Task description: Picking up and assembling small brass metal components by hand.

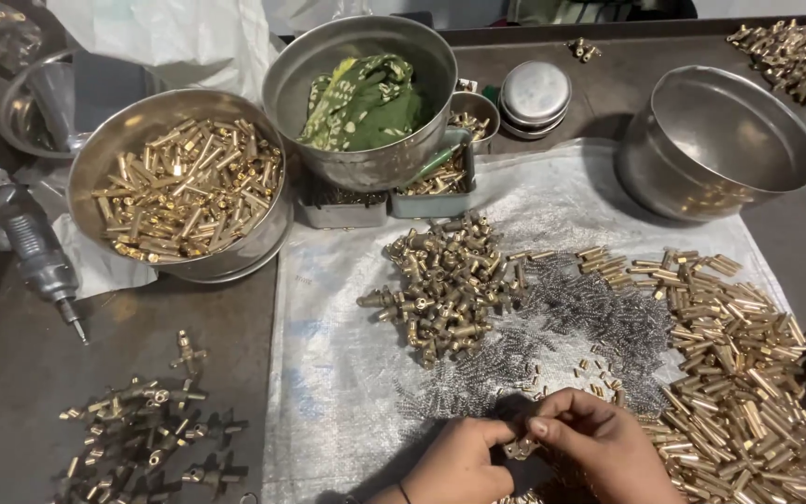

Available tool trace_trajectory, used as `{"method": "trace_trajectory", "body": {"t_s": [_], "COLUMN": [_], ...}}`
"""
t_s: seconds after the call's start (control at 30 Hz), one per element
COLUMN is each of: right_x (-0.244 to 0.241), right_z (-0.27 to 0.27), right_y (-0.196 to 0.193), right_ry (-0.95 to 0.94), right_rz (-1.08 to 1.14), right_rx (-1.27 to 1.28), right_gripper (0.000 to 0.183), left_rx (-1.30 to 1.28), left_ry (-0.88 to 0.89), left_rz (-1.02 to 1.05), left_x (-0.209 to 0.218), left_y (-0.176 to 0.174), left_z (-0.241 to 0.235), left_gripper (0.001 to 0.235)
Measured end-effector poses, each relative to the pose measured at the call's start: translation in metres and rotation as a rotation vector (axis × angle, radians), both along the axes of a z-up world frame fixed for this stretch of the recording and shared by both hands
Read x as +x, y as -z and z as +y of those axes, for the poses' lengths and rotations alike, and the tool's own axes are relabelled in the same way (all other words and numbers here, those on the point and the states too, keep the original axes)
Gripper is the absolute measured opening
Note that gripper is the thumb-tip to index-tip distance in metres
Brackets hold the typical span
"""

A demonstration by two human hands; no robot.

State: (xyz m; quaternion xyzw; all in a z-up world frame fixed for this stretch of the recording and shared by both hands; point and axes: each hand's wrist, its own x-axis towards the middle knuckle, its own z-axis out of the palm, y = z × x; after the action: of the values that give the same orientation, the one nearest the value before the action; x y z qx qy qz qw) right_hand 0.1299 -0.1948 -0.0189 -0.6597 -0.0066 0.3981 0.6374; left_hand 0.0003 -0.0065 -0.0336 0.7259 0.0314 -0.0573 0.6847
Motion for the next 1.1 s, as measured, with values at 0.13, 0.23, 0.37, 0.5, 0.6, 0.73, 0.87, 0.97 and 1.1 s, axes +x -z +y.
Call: {"method": "trace_trajectory", "body": {"t_s": [0.13,0.23,0.37,0.5,0.6,0.73,0.87,0.97,1.1], "right_x": [-0.018,-0.022,-0.015,-0.012,-0.012,-0.023,0.020,0.053,0.050], "right_z": [0.005,0.012,0.006,0.004,0.003,0.006,0.001,-0.013,-0.012], "right_y": [-0.014,-0.031,-0.022,-0.033,-0.033,-0.042,-0.053,-0.055,-0.044], "right_ry": [-0.100,-0.147,-0.072,-0.098,-0.176,-0.304,-0.433,0.070,-0.148], "right_rz": [-0.754,-0.774,-0.368,-0.189,-0.289,-0.218,-0.939,-0.534,-1.012], "right_rx": [-0.135,-0.162,-0.168,-0.011,-0.015,-0.052,0.204,-0.502,-0.761], "right_gripper": [0.019,0.020,0.019,0.015,0.016,0.020,0.027,0.015,0.025], "left_rx": [0.015,0.092,0.049,-0.372,-0.536,-0.635,-0.503,-0.542,-0.557], "left_ry": [-0.058,-0.049,-0.062,0.048,0.088,0.081,0.062,-0.020,-0.092], "left_rz": [-0.176,-0.039,0.060,0.031,0.167,0.480,0.271,0.398,0.343], "left_x": [0.001,0.000,-0.001,-0.001,-0.003,-0.001,0.004,0.003,0.006], "left_y": [0.001,-0.017,-0.005,0.017,-0.006,-0.034,-0.016,-0.025,-0.016], "left_z": [-0.003,-0.003,-0.011,-0.018,-0.011,0.000,0.002,0.007,0.005], "left_gripper": [0.023,0.025,0.027,0.022,0.014,0.040,0.035,0.046,0.040]}}
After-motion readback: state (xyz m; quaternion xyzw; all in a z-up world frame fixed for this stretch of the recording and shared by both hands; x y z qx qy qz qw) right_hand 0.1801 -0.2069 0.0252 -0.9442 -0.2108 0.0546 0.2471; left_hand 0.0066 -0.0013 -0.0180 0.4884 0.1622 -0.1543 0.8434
